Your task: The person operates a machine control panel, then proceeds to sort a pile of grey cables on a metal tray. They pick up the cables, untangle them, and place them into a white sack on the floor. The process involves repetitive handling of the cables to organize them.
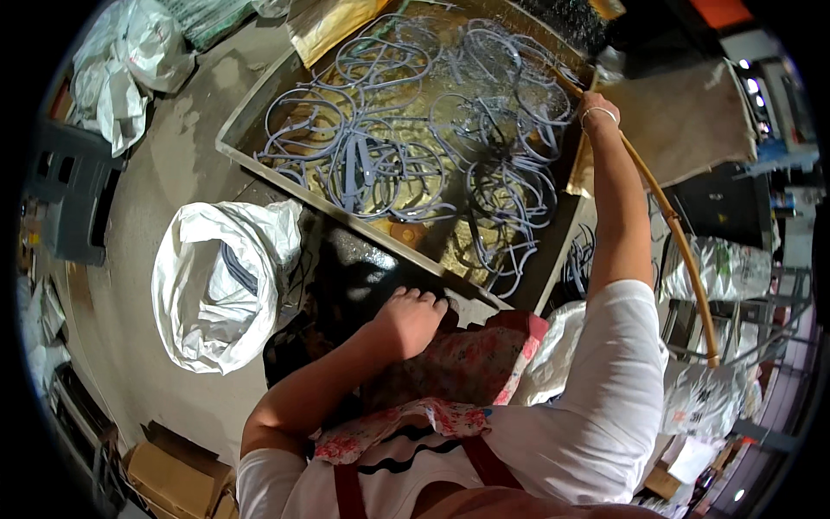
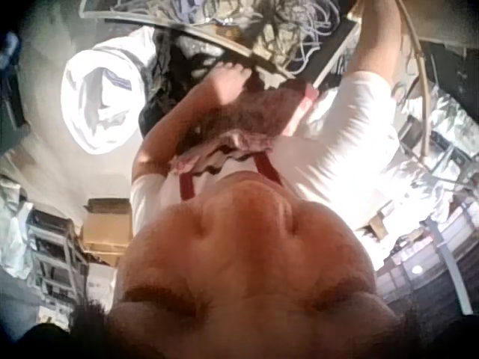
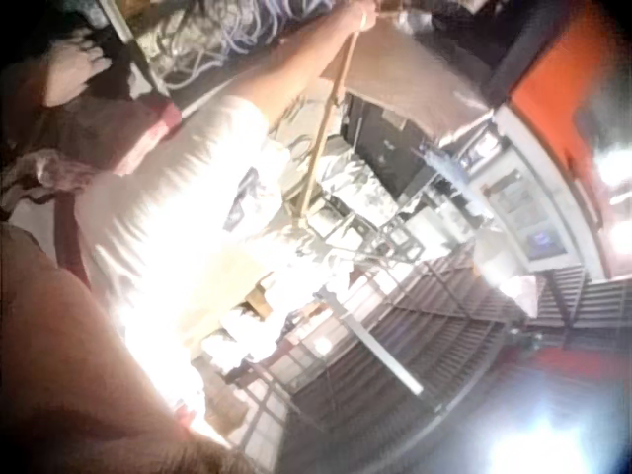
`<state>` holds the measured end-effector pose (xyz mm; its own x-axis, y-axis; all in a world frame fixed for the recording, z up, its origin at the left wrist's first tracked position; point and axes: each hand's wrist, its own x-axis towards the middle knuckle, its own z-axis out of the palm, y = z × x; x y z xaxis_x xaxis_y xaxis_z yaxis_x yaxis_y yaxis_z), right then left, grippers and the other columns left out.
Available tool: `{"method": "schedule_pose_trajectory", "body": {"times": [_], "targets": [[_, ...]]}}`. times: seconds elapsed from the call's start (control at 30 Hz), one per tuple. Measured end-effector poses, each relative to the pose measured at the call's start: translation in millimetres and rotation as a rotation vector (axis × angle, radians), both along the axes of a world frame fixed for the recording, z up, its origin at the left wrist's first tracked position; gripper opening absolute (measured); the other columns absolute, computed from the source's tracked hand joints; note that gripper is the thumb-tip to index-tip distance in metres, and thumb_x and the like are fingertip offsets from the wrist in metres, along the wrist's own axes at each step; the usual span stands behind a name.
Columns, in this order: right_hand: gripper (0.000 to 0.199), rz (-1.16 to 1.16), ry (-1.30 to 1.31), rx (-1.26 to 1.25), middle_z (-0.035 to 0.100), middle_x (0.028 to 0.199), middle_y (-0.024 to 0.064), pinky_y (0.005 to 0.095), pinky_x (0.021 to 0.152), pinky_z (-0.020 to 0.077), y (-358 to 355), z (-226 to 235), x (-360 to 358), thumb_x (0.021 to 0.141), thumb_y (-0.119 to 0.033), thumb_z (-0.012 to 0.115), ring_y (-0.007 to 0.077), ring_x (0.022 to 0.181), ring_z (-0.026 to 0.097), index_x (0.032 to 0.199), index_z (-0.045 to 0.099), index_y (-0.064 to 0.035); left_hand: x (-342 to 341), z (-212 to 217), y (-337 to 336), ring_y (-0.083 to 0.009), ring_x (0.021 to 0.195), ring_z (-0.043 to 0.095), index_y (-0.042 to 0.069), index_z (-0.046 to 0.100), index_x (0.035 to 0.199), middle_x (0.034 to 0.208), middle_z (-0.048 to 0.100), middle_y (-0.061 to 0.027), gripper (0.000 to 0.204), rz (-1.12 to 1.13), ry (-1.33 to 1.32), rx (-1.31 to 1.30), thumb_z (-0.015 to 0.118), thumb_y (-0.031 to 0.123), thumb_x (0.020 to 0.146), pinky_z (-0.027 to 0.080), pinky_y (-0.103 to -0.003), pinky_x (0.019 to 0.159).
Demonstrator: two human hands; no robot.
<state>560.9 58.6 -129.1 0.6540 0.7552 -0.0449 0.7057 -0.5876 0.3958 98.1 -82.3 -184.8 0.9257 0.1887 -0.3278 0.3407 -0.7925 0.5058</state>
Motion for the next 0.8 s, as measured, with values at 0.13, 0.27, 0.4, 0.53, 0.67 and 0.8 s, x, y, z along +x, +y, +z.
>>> {"method": "schedule_pose_trajectory", "body": {"times": [0.13, 0.27, 0.4, 0.53, 0.67, 0.8], "targets": [[0.027, -0.022, 0.232, -0.135, 0.058, 0.11, 0.0168, 0.0398, 0.082, 0.0476, 56.8, -46.4, 22.3, 0.076, -0.01, 0.055, 0.0315, 0.104, 0.055, 0.101, 0.063, -0.0038, -0.1, -1.0, 2.2, -0.0253, 0.096, 0.052, 0.003, 0.047, 0.118, 0.101, 0.054, -0.0118, 0.042, 0.004, 0.08, 0.091, 0.051, 0.014, 0.077, 0.038, -0.038, 0.088], [0.021, 0.414, -0.108, -0.6, 0.065, 0.088, 0.0069, 0.0328, 0.061, 0.0454, 46.4, -99.2, 74.4, 0.067, -0.018, 0.065, 0.0215, 0.082, 0.061, 0.087, 0.068, -0.0117, 2.4, 3.0, -1.2, -0.0241, 0.095, 0.052, 0.002, 0.047, 0.118, 0.099, 0.054, -0.0112, 0.041, -0.068, -0.026, 0.066, 0.048, 0.01, 0.077, 0.037, -0.038, 0.088], [0.029, 0.747, -0.19, -0.865, 0.065, 0.083, 0.0099, 0.0311, 0.062, 0.0487, 20.4, -89.2, 27.9, 0.061, -0.013, 0.068, 0.0222, 0.08, 0.063, 0.089, 0.064, -0.0065, 3.9, 8.6, -12.0, -0.0254, 0.094, 0.053, 0.001, 0.047, 0.115, 0.097, 0.055, -0.0117, 0.04, -0.056, -0.042, 0.072, 0.048, 0.009, 0.077, 0.037, -0.038, 0.086], [0.023, 0.544, 0.141, -0.442, 0.064, 0.083, 0.0173, 0.0342, 0.065, 0.05, -18.1, -72.3, -25.0, 0.07, -0.009, 0.057, 0.0281, 0.081, 0.063, 0.092, 0.061, -0.0017, 6.8, 6.3, -18.8, -0.0275, 0.09, 0.054, 0.0, 0.051, 0.107, 0.093, 0.056, -0.0127, 0.032, -0.044, -0.088, 0.05, 0.048, 0.007, 0.076, 0.038, -0.038, 0.084], [0.016, 0.455, 0.31, -0.274, 0.062, 0.087, 0.02, 0.0369, 0.068, 0.0494, -58.7, -67.2, -39.1, 0.074, -0.006, 0.05, 0.0288, 0.083, 0.062, 0.081, 0.063, 0.0004, 7.8, -0.1, -23.7, -0.0303, 0.091, 0.055, 0.0, 0.053, 0.101, 0.094, 0.057, -0.0153, 0.027, -0.026, -0.124, 0.055, 0.051, 0.01, 0.076, 0.041, -0.04, 0.081], [0.018, 0.713, 0.149, -0.515, 0.061, 0.086, 0.0189, 0.0364, 0.067, 0.0488, -98.0, -14.8, -107.0, 0.076, -0.006, 0.051, 0.0252, 0.078, 0.062, 0.088, 0.061, 0.0024, 5.1, -3.4, -22.7, -0.0316, 0.092, 0.056, 0.001, 0.054, 0.099, 0.094, 0.058, -0.0156, 0.036, -0.002, -0.128, 0.033, 0.065, 0.025, 0.074, 0.042, -0.04, 0.082]]}}
